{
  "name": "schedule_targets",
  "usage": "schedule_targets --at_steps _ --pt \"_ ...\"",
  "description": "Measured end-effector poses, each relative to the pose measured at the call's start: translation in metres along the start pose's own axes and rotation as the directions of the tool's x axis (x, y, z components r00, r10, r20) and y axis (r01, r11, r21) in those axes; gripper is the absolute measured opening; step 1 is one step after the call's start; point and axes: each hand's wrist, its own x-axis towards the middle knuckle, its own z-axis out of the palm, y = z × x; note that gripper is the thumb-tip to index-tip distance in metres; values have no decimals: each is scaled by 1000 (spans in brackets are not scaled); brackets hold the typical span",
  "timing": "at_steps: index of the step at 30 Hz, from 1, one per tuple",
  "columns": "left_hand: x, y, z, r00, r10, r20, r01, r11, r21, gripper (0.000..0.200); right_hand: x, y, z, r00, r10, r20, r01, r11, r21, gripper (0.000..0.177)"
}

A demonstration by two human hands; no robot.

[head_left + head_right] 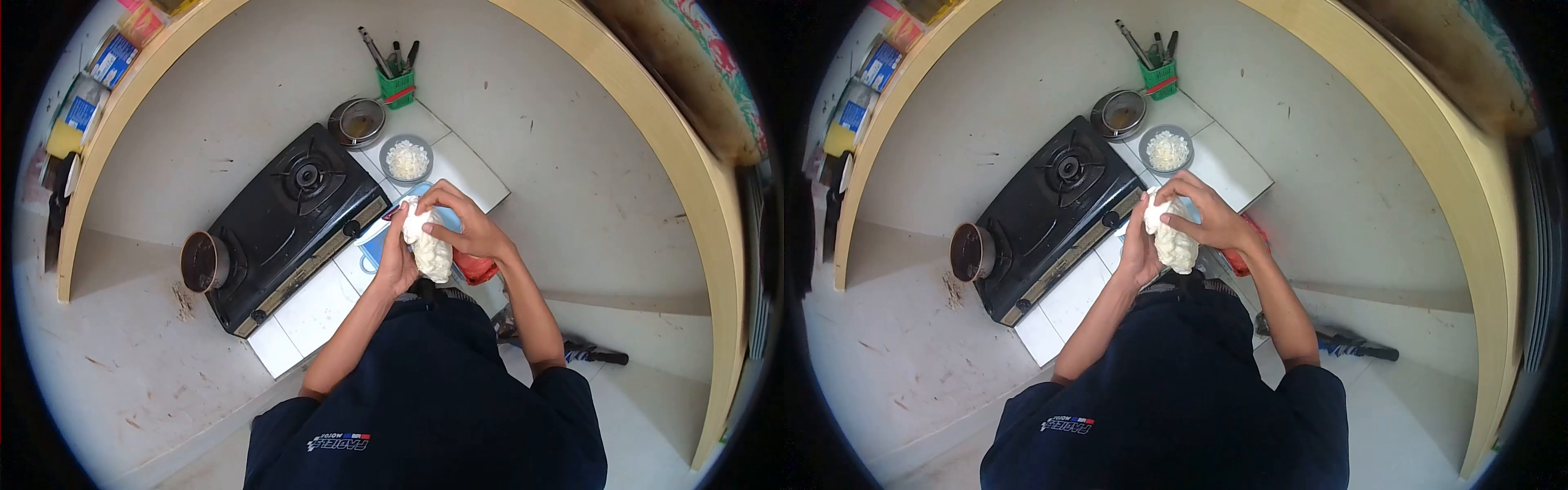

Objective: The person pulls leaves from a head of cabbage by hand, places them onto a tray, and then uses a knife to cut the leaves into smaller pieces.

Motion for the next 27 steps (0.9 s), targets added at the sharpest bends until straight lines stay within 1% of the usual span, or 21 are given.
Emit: schedule_targets --at_steps 1,2,3,4,5,6,7,10,11,13,14,15,16,17,19,20,22,23,25,26,27 --pt "-1 -1 7 996 62 -71 -65 997 -49 67 2 -1 3 1000 -6 11 6 1000 4 27" --pt "-2 -2 13 982 118 -145 -132 987 -93 70 3 -3 6 995 -22 -100 18 999 -37 34" --pt "-3 -1 18 981 126 -150 -142 985 -97 70 3 -5 8 977 -41 -211 25 997 -79 40" --pt "-4 0 22 965 177 -193 -210 963 -167 74 1 -10 11 978 -46 -203 30 996 -79 40" --pt "-3 2 26 946 224 -235 -279 931 -234 78 -3 -17 15 963 -104 -250 68 987 -146 48" --pt "8 0 13 926 306 -221 -356 902 -244 84 -6 -22 19 942 -165 -292 103 971 -215 57" --pt "-1 9 34 907 323 -272 -391 885 -254 87 -8 -23 25 943 -174 -285 113 969 -218 57" --pt "-13 22 48 898 365 -245 -418 881 -223 91 -11 -9 41 881 -182 -437 81 967 -241 69" --pt "-22 24 55 898 378 -227 -415 899 -143 88 -14 -4 39 881 -185 -437 83 967 -242 69" --pt "-28 16 44 897 392 -203 -411 910 -60 86 -16 -1 32 850 -99 -518 52 993 -105 66" --pt "-23 3 20 853 476 -215 -466 879 101 85 -16 -4 30 835 -11 -550 38 999 39 59" --pt "-22 -3 6 803 556 -213 -502 825 261 85 -16 -9 28 833 -13 -553 41 998 37 59" --pt "-28 1 8 766 610 -202 -541 782 310 67 -17 -15 28 817 51 -574 58 984 170 57" --pt "-20 0 -2 712 690 -130 -651 718 249 67 -18 -22 27 804 118 -583 77 951 299 55" --pt "-18 6 1 674 738 -40 -710 661 245 69 -23 -31 30 819 152 -553 15 958 286 54" --pt "-20 6 -2 672 739 -46 -710 660 243 69 -26 -29 34 839 124 -530 -4 975 223 55" --pt "-23 9 -9 818 550 -170 -526 834 170 70 -28 -32 35 863 83 -498 -21 991 129 53" --pt "-24 11 -10 816 552 -171 -528 832 167 70 -28 -36 26 865 81 -496 -21 992 127 53" --pt "-29 19 1 873 466 -145 -467 884 26 70 -27 -46 -1 940 178 -292 -150 982 114 47" --pt "-33 22 6 891 439 -114 -442 897 -1 69 -22 -57 -11 945 109 -310 -94 994 63 38" --pt "-36 24 11 893 436 -112 -439 898 -3 69 -18 -59 -19 944 111 -312 -97 993 62 38"
